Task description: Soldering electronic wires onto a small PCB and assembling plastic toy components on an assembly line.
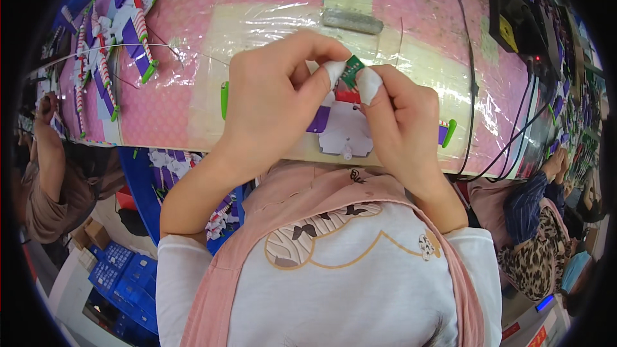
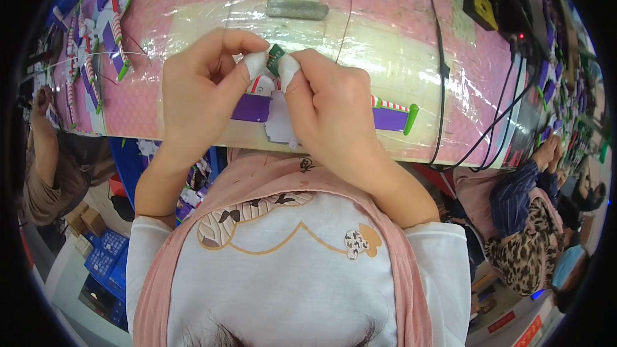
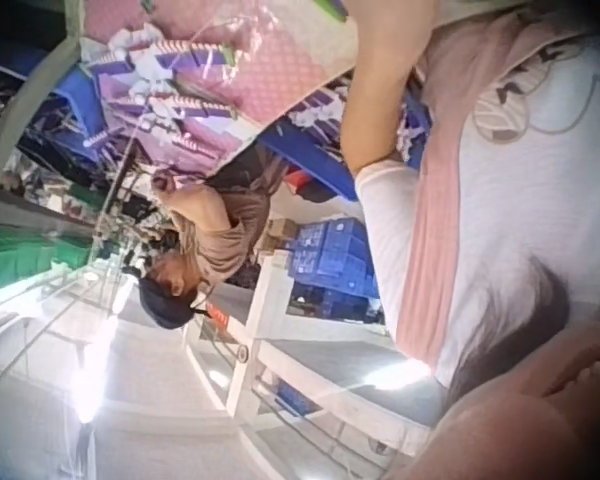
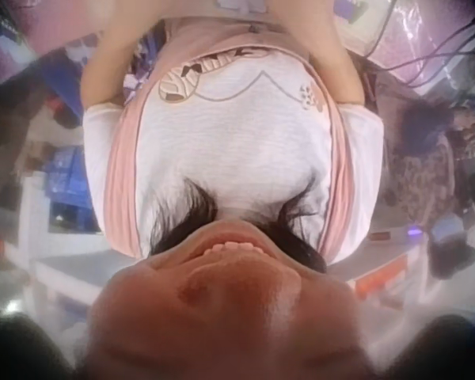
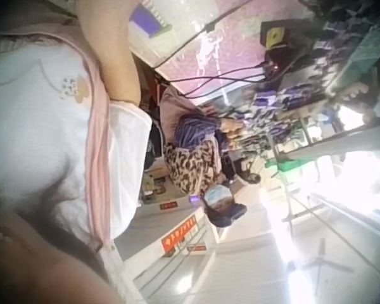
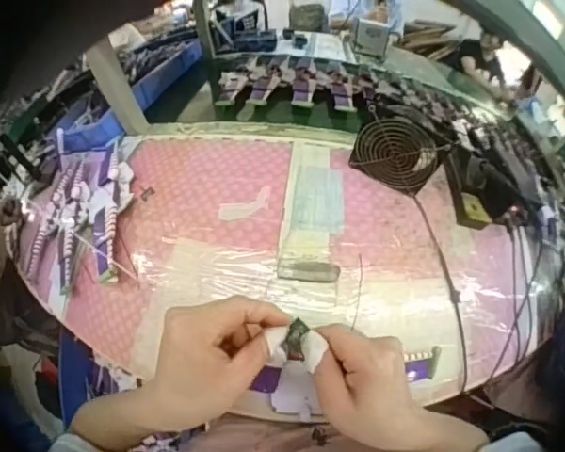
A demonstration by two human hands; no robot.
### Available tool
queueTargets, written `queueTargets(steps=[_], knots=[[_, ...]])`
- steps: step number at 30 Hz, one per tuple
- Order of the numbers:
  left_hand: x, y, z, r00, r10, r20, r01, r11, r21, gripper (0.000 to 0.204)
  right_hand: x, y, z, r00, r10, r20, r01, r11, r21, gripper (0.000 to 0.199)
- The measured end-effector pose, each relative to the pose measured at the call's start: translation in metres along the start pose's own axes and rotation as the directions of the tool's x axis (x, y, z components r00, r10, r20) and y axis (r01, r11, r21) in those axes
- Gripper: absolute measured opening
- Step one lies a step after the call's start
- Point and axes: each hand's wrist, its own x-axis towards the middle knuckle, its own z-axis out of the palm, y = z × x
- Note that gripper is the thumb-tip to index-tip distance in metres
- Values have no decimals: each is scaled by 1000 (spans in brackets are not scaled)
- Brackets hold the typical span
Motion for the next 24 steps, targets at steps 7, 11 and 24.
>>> queueTargets(steps=[7, 11, 24], knots=[[-12, 9, 14, 806, 582, 104, -545, 664, 512, 32, 18, 43, 9, 930, -366, 25, 365, 918, -154, 21], [4, -19, 26, 872, 476, 111, -479, 786, 390, 17, 16, 42, -4, 979, -195, -52, 202, 942, 267, 29], [22, -44, 10, 976, 151, 158, -85, 928, -362, 21, -15, 51, -23, 948, -53, -313, -40, 958, -283, 21]])
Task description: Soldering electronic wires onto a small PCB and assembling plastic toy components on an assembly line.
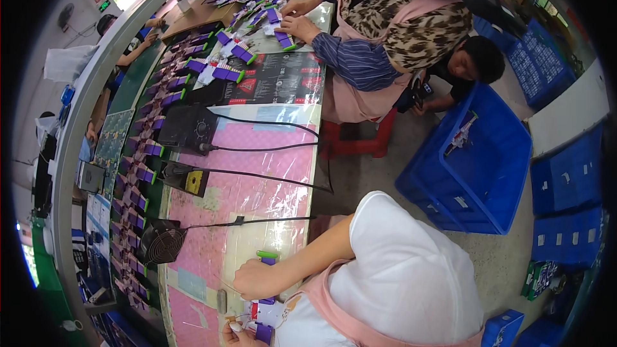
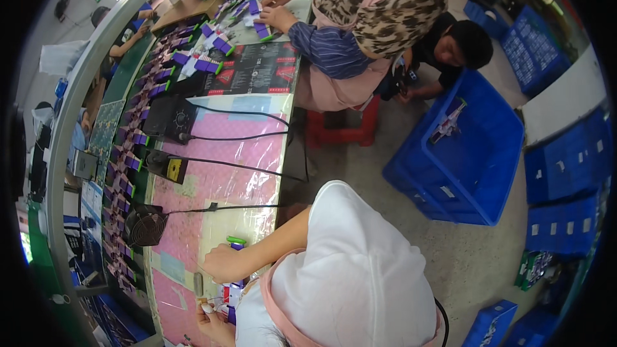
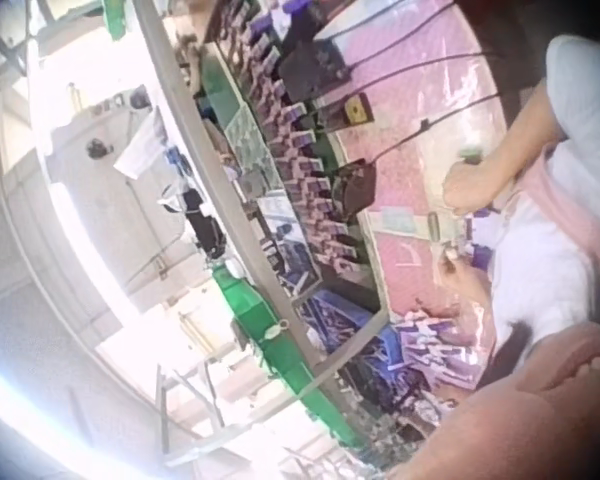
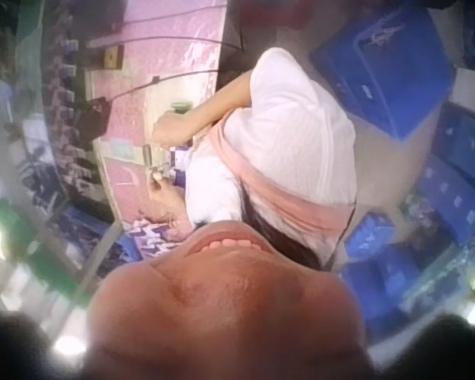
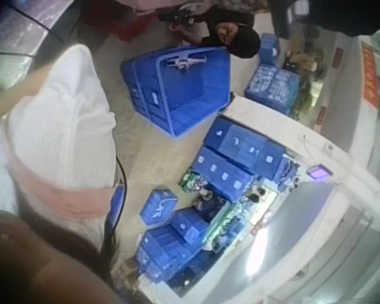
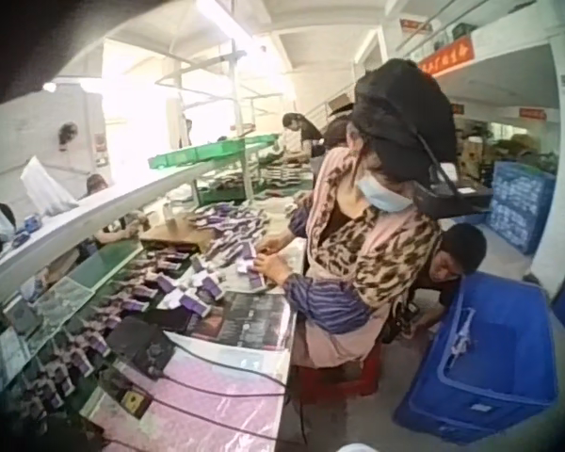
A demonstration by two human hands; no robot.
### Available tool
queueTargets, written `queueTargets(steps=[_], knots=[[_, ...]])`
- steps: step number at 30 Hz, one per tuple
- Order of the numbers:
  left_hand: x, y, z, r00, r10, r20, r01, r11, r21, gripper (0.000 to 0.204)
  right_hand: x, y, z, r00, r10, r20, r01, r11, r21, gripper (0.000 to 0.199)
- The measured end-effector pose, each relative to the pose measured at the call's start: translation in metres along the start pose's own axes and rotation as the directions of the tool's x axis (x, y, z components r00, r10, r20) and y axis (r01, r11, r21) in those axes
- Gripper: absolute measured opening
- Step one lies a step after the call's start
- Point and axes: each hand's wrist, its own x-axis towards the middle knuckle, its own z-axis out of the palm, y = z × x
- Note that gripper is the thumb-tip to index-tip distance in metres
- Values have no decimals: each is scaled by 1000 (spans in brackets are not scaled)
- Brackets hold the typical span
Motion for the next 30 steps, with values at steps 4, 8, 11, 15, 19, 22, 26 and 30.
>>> queueTargets(steps=[4, 8, 11, 15, 19, 22, 26, 30], knots=[[-19, 39, 13, 990, -132, 55, 120, 977, 176, 26, 7, 2, 7, 999, 37, -27, -37, 999, 28, 16], [-15, 29, 10, 996, -89, -20, 90, 994, 63, 23, 6, 2, -8, 997, 62, -47, -53, 982, 181, 15], [-13, 7, 2, 994, -69, -82, 67, 997, -25, 19, 11, 0, -13, 998, 55, 27, -57, 995, 78, 14], [-13, 6, 1, 994, -102, -44, 99, 993, -67, 18, 12, 0, -4, 999, 24, 25, -24, 1000, -9, 18], [-19, 8, 1, 995, -81, -61, 76, 994, -80, 18, 12, 0, -1, 995, 82, 57, -83, 996, 16, 17], [-25, 15, 14, 980, -148, -134, 132, 983, -124, 17, 6, 2, -6, 992, 130, 0, -121, 930, 348, 11], [-31, 22, 19, 971, -190, -143, 170, 975, -142, 16, 9, -9, -8, 976, -58, -209, 185, 727, 661, 11], [-28, 9, 17, 952, -229, -203, 184, 958, -218, 20, 10, -32, -16, 963, -259, -70, 244, 735, 633, 13]])
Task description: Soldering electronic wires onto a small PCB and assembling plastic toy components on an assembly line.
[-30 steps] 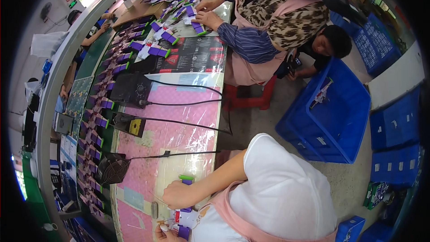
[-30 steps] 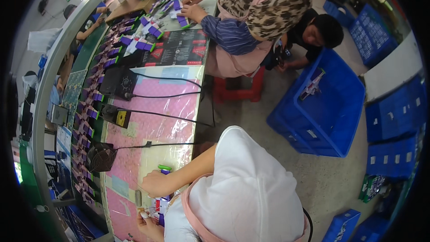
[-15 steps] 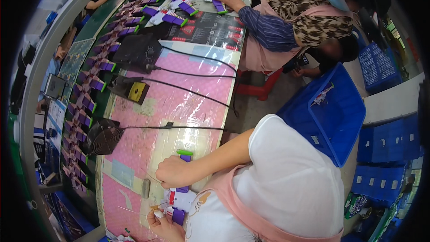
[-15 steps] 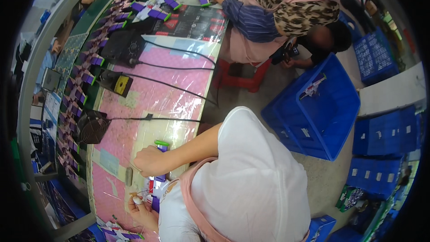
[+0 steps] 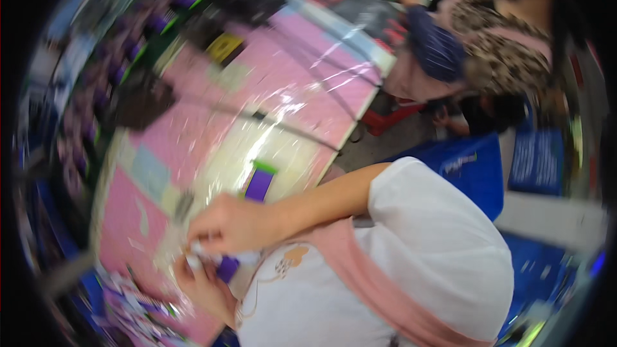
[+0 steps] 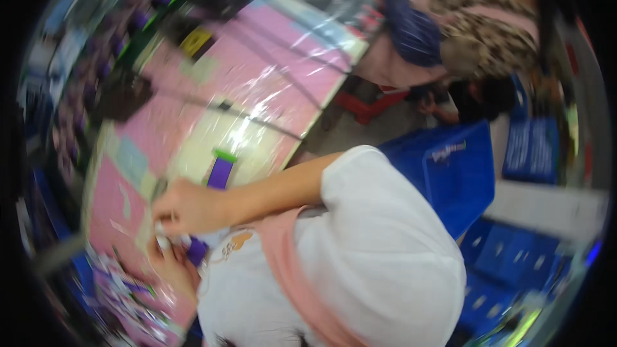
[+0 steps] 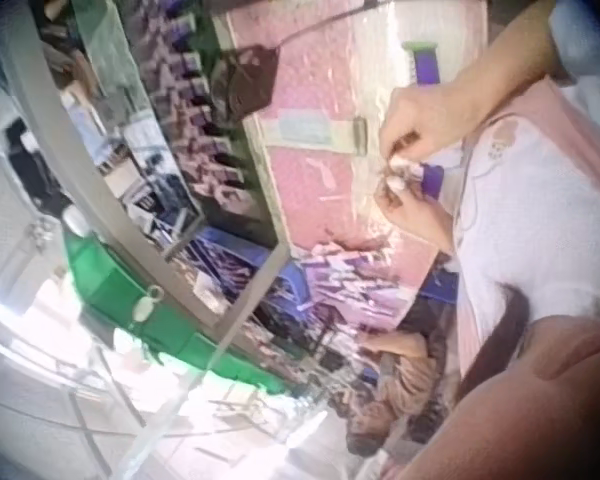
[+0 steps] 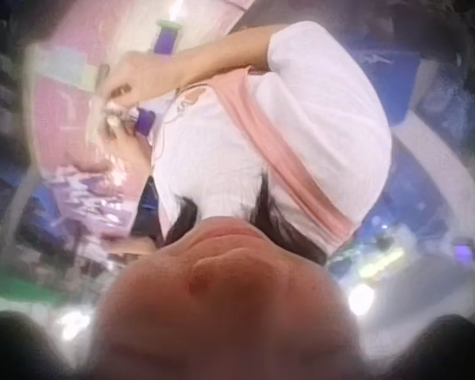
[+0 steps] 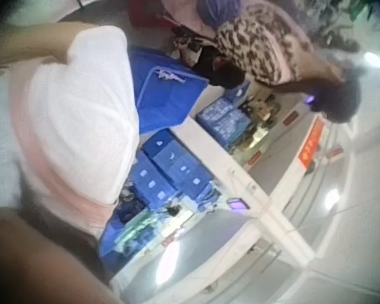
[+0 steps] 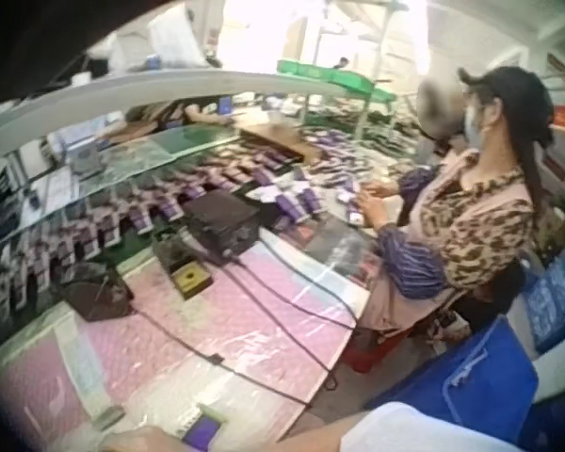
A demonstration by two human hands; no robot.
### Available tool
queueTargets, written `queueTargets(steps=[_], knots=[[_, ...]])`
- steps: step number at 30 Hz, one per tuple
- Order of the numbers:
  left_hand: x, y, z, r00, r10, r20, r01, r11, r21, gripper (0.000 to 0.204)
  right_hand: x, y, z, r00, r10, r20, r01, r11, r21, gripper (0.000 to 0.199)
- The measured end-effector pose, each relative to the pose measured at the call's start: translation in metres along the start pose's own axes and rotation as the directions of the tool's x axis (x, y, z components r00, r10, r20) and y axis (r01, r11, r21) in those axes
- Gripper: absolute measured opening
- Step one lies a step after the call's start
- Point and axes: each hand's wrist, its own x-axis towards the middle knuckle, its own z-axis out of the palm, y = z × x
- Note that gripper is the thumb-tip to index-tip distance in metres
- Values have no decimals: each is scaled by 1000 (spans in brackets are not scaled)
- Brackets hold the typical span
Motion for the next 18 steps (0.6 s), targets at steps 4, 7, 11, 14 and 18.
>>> queueTargets(steps=[4, 7, 11, 14, 18], knots=[[-4, 20, 15, 988, -27, -149, 37, 997, 67, 16, 2, 2, 8, 843, 509, 172, -510, 859, -39, 15], [-2, 13, 3, 995, 32, -90, -28, 999, 46, 15, -4, 0, 24, 808, 583, 86, -585, 811, 3, 15], [-13, 11, -13, 997, -52, -64, 54, 998, 18, 12, -13, -4, 47, 799, 599, 56, -597, 801, -40, 20], [-10, 17, -3, 997, -65, -36, 69, 993, 96, 16, 0, -3, 36, 788, 613, 65, -613, 790, -16, 20], [-7, 23, 6, 998, -65, -24, 68, 988, 136, 16, 7, 0, 30, 800, 599, 43, -599, 801, -9, 20]])
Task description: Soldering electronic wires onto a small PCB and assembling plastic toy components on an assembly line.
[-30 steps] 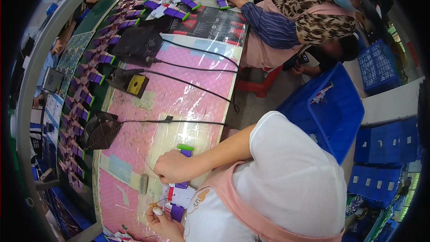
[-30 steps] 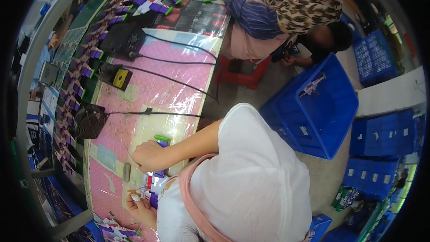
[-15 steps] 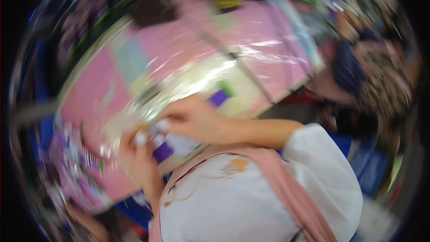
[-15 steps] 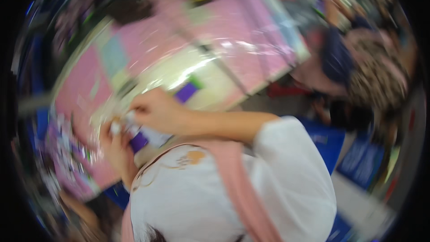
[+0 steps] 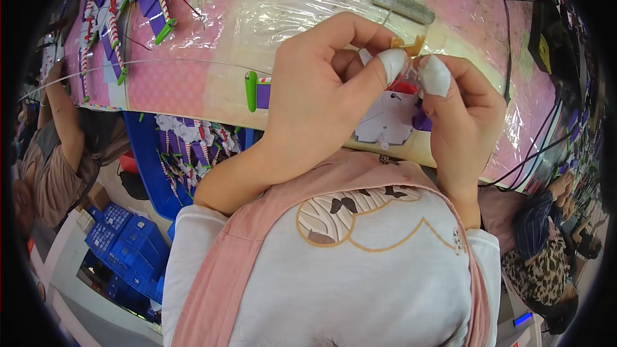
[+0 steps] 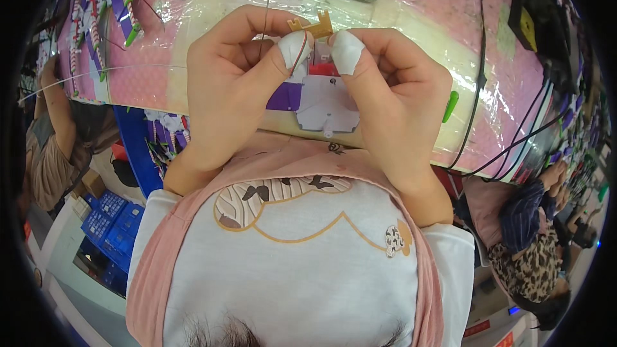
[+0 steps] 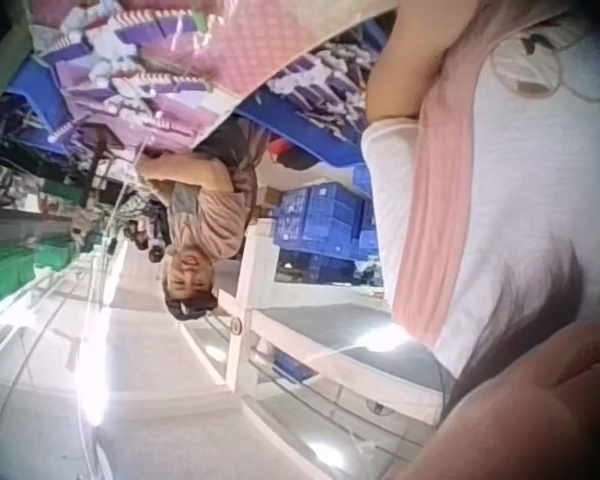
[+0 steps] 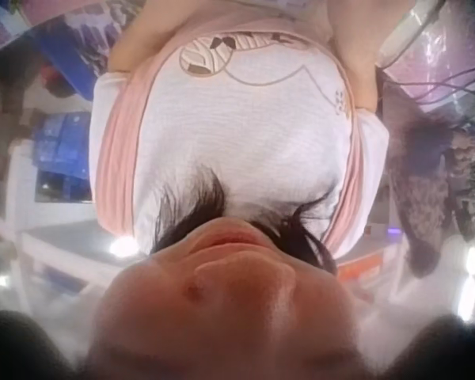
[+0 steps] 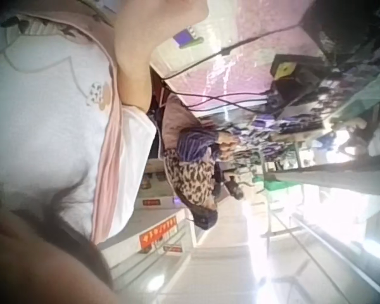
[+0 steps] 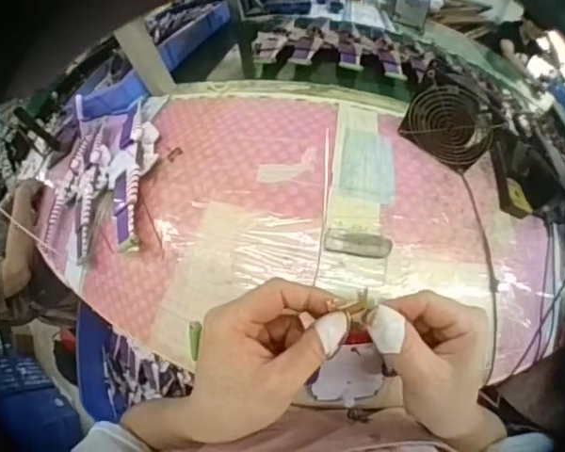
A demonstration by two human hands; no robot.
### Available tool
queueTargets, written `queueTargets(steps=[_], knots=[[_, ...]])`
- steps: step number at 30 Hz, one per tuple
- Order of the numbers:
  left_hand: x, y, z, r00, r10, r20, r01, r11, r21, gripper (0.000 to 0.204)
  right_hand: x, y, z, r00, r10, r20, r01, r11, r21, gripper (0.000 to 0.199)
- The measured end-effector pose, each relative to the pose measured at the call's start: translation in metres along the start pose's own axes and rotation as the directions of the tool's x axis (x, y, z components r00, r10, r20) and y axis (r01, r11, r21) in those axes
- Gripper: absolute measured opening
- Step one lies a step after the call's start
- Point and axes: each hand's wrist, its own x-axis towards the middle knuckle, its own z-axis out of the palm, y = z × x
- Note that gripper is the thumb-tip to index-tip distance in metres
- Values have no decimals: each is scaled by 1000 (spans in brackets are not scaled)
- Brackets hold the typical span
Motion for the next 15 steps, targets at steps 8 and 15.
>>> queueTargets(steps=[8, 15], knots=[[2, -6, 0, 997, 74, 17, -73, 997, -18, 15, 1, 0, 0, 999, 36, 15, -37, 999, 18, 20], [3, -6, -2, 996, 85, 27, -85, 996, 7, 16, 4, -1, 0, 998, 58, 10, -59, 997, 56, 19]])
